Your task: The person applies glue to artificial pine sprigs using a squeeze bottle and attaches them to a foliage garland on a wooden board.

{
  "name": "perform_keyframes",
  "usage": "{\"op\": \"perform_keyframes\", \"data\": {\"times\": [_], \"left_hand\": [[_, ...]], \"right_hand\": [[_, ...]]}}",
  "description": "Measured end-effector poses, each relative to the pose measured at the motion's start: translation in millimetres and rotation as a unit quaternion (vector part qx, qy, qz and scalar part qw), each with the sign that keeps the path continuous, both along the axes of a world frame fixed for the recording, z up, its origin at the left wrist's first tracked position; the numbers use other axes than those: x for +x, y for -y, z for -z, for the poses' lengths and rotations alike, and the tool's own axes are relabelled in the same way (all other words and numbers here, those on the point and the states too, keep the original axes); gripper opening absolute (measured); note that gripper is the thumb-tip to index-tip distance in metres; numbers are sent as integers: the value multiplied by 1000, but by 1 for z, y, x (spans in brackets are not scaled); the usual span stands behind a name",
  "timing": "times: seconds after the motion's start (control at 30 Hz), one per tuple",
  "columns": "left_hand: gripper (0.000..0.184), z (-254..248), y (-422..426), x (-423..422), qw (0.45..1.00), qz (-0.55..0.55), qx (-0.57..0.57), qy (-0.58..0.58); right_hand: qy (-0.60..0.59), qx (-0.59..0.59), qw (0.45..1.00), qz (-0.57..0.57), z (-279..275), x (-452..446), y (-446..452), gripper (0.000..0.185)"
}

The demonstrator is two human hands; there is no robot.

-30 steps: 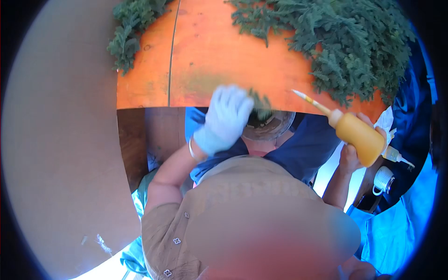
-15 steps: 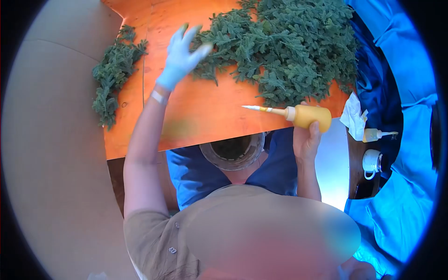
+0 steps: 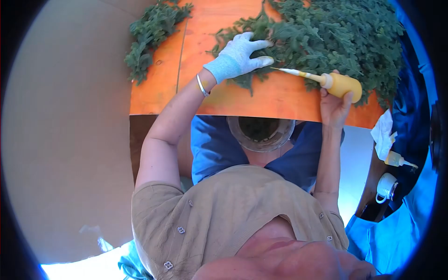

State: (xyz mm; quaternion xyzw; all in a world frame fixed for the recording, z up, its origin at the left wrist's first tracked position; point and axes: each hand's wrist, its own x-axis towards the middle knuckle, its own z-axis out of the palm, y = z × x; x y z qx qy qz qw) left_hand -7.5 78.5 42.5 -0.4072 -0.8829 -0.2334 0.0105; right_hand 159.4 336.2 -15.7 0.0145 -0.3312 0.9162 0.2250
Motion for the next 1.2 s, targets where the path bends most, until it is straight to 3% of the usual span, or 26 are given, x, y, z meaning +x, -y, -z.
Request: {"op": "perform_keyframes", "data": {"times": [0.07, 0.17, 0.2, 0.3, 0.4, 0.53, 0.63, 0.77, 0.8, 0.9, 1.2], "left_hand": [[48, -7, 13, 3, 991, 26, 85, -100], [40, -38, 46, 21, 950, -39, 140, -277], [31, -39, 58, 36, 958, -44, 122, -254], [32, -17, 75, 64, 960, 70, 8, -272], [32, -2, 63, 75, 934, 117, -16, -338], [20, 14, 53, 80, 947, 108, -71, -295], [19, -2, 53, 128, 962, 7, -78, -263], [34, 44, 64, 149, 978, -74, -9, -194], [43, 47, 66, 152, 973, -72, 26, -218], [44, 52, 72, 151, 982, -75, 58, -166], [40, 32, 74, 138, 986, -57, -8, -156]], "right_hand": [[-7, 1, 1000, 9, -3, 1, -2, 54], [0, 6, 999, 39, -14, 11, 0, 57], [-4, 11, 999, 36, -15, 16, -3, 57], [-2, 6, 999, 52, -17, 31, -5, 60], [4, 12, 998, 55, -23, 40, 2, 58], [18, 22, 998, 57, -30, 46, 13, 59], [3, 26, 998, 50, -24, 52, 8, 61], [26, 72, 995, 71, -17, 63, 7, 66], [42, 91, 991, 88, -20, 64, 13, 67], [72, 138, 981, 117, -24, 70, 24, 72], [91, 243, 957, 130, -22, 72, 39, 82]]}}
